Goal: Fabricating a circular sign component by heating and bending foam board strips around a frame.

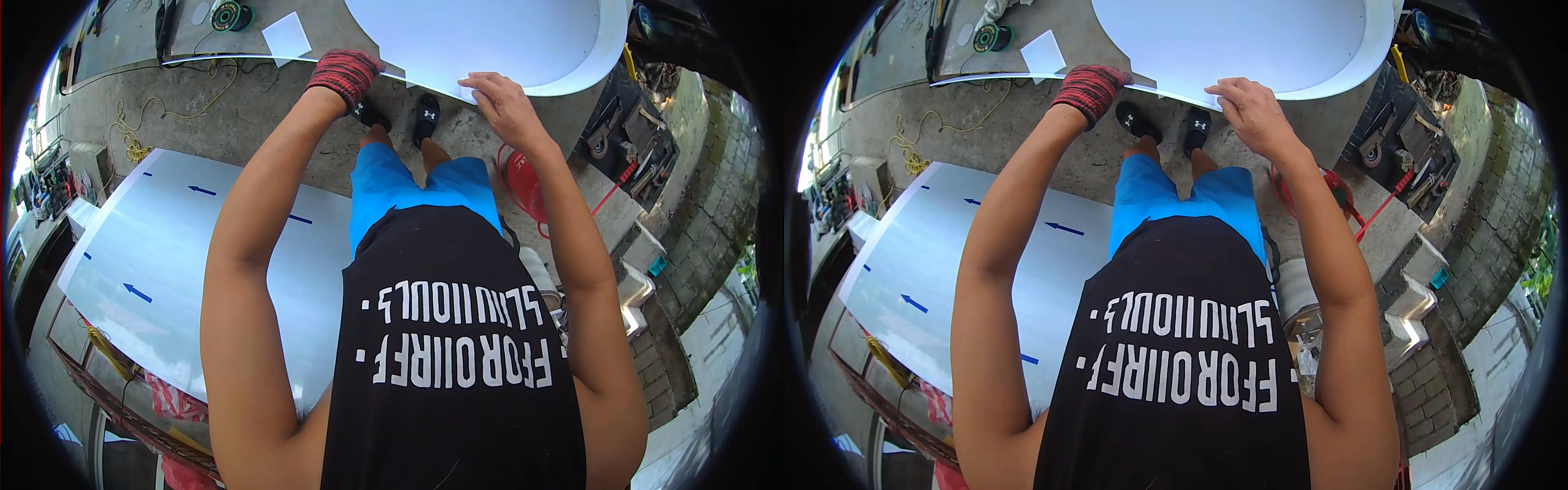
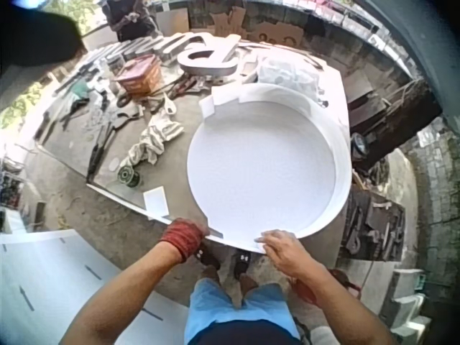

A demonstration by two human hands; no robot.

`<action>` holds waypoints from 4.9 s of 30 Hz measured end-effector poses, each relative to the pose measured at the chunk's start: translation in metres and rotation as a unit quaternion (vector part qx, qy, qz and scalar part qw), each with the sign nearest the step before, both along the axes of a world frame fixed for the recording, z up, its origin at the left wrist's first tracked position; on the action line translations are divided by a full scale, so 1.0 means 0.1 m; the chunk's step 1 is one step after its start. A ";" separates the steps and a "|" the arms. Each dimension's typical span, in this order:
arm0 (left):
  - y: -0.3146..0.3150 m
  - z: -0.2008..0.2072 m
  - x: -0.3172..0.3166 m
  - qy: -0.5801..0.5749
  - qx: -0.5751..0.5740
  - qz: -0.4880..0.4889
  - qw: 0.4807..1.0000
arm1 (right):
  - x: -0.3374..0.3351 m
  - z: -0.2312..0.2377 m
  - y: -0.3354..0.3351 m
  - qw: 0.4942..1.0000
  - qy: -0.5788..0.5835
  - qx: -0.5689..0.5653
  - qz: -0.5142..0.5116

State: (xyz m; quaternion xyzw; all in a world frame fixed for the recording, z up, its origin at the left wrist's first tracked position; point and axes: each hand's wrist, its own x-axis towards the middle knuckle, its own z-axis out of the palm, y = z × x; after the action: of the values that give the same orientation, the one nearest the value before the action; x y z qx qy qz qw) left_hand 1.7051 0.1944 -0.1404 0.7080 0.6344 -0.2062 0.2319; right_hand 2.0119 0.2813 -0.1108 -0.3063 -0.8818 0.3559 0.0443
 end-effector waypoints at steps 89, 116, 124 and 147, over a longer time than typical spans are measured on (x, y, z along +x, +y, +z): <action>0.13 0.24 -0.62 -0.040 0.082 0.120 0.989 | 0.47 0.52 -0.61 0.904 0.177 0.154 -0.358; 0.14 0.30 -0.42 0.076 0.056 0.000 0.996 | -0.73 0.21 0.03 1.000 -0.004 -0.026 -0.006; 0.12 0.18 -0.42 0.066 0.082 -0.004 0.994 | -1.48 0.43 0.26 0.999 0.045 0.011 0.022; 0.35 0.13 -0.48 0.044 0.105 -0.031 0.993 | -1.00 0.21 0.11 0.990 -0.112 -0.027 0.084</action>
State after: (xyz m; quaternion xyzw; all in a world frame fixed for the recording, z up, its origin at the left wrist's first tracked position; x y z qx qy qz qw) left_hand 1.6568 0.2296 -0.1274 0.7379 0.6398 -0.1769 0.1217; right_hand 1.9122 0.2926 -0.0901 -0.2703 -0.8940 0.3451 -0.0934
